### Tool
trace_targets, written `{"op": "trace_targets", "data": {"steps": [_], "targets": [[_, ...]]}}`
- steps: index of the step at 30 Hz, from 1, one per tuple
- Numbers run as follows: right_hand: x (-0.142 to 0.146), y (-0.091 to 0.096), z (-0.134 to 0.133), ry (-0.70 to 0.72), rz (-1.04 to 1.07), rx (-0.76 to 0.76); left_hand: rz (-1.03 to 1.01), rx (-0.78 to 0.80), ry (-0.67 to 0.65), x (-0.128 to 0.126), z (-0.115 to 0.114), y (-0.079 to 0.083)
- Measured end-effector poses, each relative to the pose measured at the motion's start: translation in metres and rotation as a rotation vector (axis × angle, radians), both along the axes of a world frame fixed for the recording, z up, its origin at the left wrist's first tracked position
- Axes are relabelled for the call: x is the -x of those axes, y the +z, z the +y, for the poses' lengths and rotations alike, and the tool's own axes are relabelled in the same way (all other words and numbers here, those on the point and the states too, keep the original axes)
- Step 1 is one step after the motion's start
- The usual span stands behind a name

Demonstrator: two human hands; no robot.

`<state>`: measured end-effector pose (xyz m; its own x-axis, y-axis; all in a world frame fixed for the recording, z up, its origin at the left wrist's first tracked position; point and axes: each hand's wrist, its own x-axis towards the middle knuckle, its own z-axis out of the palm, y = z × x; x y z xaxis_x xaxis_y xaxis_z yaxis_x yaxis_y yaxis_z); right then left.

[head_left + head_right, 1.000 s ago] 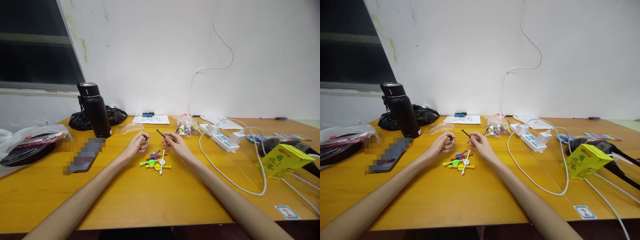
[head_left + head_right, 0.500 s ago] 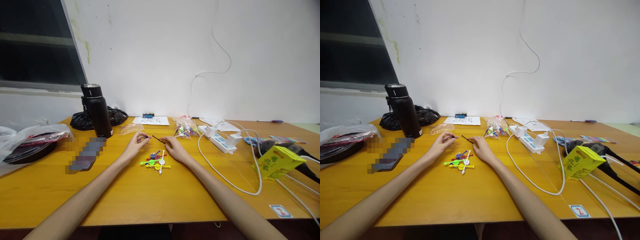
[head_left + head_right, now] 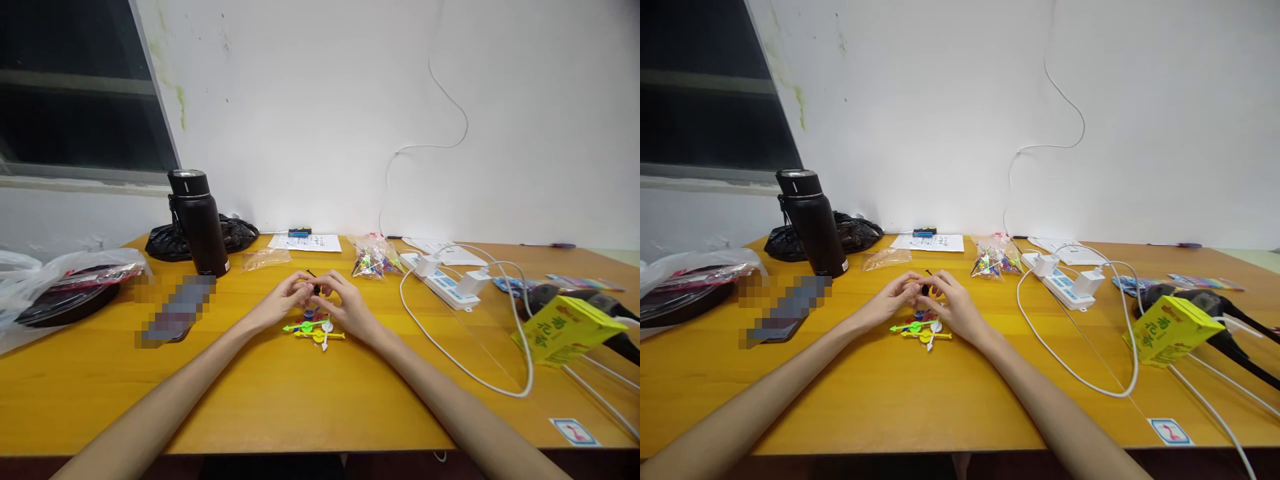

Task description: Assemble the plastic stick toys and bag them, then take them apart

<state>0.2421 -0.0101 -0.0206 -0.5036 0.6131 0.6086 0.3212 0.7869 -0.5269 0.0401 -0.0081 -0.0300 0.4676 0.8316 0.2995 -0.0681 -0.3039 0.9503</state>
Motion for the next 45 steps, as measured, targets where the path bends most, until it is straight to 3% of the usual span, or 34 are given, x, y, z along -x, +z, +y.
{"op": "trace_targets", "data": {"steps": [7,16,19,25,30,32,34,37,42,45], "targets": [[-0.013,0.003,0.012,-0.270,0.235,-0.090,0.039,0.081,0.148,0.003,0.012,-0.011],[-0.031,0.011,0.020,-0.525,0.162,-0.205,0.094,0.079,0.184,0.006,0.017,-0.015],[-0.038,0.010,0.024,-0.696,-0.010,-0.156,0.106,0.068,0.184,0.007,0.018,-0.016],[-0.054,0.002,0.031,-0.818,-0.623,0.196,0.081,0.014,0.277,0.014,0.024,-0.018],[-0.055,0.000,0.030,-0.870,-0.696,0.250,0.088,0.006,0.294,0.016,0.024,-0.018],[-0.055,0.000,0.030,-0.879,-0.674,0.215,0.084,0.010,0.286,0.015,0.024,-0.018],[-0.056,0.001,0.031,-0.853,-0.633,0.084,0.073,0.024,0.284,0.014,0.023,-0.018],[-0.052,0.000,0.032,-0.716,-0.536,-0.107,0.056,0.042,0.293,0.014,0.023,-0.017],[-0.036,-0.011,0.027,-0.394,-0.487,-0.123,0.057,0.056,0.310,0.014,0.023,-0.016],[-0.032,-0.019,0.027,-0.340,-0.507,-0.110,0.080,0.012,0.264,0.013,0.019,-0.011]]}}
